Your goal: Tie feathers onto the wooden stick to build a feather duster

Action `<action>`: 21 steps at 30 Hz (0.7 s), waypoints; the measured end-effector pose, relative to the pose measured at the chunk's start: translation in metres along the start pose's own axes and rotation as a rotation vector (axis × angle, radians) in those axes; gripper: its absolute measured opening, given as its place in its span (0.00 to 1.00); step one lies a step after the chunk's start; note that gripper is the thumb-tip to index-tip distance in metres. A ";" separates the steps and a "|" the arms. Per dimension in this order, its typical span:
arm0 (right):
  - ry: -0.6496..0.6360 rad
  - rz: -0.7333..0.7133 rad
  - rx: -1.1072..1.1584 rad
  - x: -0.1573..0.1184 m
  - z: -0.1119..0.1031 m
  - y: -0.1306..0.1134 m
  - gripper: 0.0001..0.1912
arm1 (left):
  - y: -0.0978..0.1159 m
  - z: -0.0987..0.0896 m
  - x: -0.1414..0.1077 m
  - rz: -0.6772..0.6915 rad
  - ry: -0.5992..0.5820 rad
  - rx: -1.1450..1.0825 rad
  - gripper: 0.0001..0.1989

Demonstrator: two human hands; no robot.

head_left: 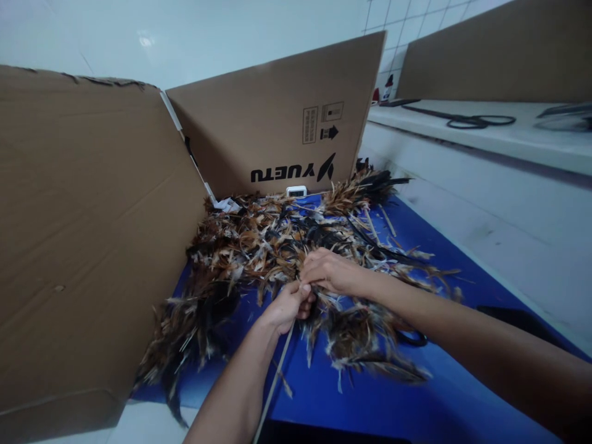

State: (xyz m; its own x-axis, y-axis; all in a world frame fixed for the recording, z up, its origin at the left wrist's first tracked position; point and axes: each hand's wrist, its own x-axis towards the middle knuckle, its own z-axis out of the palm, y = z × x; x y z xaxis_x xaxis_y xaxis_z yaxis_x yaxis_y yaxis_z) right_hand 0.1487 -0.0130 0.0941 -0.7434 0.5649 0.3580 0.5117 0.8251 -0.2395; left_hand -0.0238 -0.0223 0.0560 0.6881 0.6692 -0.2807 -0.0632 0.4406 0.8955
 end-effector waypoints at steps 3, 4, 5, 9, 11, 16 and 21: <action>0.014 0.021 0.025 -0.001 0.001 0.003 0.11 | 0.000 -0.003 0.002 -0.035 0.002 -0.040 0.17; 0.016 0.028 0.030 -0.001 0.001 0.003 0.11 | 0.000 -0.003 0.002 -0.048 0.005 -0.060 0.16; 0.018 0.033 0.034 -0.001 0.001 0.003 0.11 | 0.000 -0.004 0.003 -0.060 0.009 -0.081 0.14; 0.011 0.042 0.050 -0.001 0.000 0.002 0.12 | 0.000 -0.004 0.006 -0.076 0.015 -0.143 0.11; 0.000 0.051 0.053 -0.001 0.001 0.002 0.11 | -0.001 -0.003 0.006 -0.067 0.018 -0.135 0.11; -0.012 0.085 0.057 -0.001 0.002 0.002 0.10 | 0.000 -0.001 0.004 -0.059 0.032 -0.082 0.12; -0.009 0.074 0.025 0.000 0.002 0.000 0.11 | -0.001 0.000 0.006 -0.058 0.087 -0.079 0.11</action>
State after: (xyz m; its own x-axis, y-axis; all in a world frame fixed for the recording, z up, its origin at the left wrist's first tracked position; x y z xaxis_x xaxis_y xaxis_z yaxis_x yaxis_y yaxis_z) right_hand 0.1480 -0.0125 0.0928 -0.7078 0.6247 0.3299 0.5550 0.7806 -0.2875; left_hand -0.0198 -0.0186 0.0538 0.6270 0.6891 -0.3633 -0.0844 0.5238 0.8477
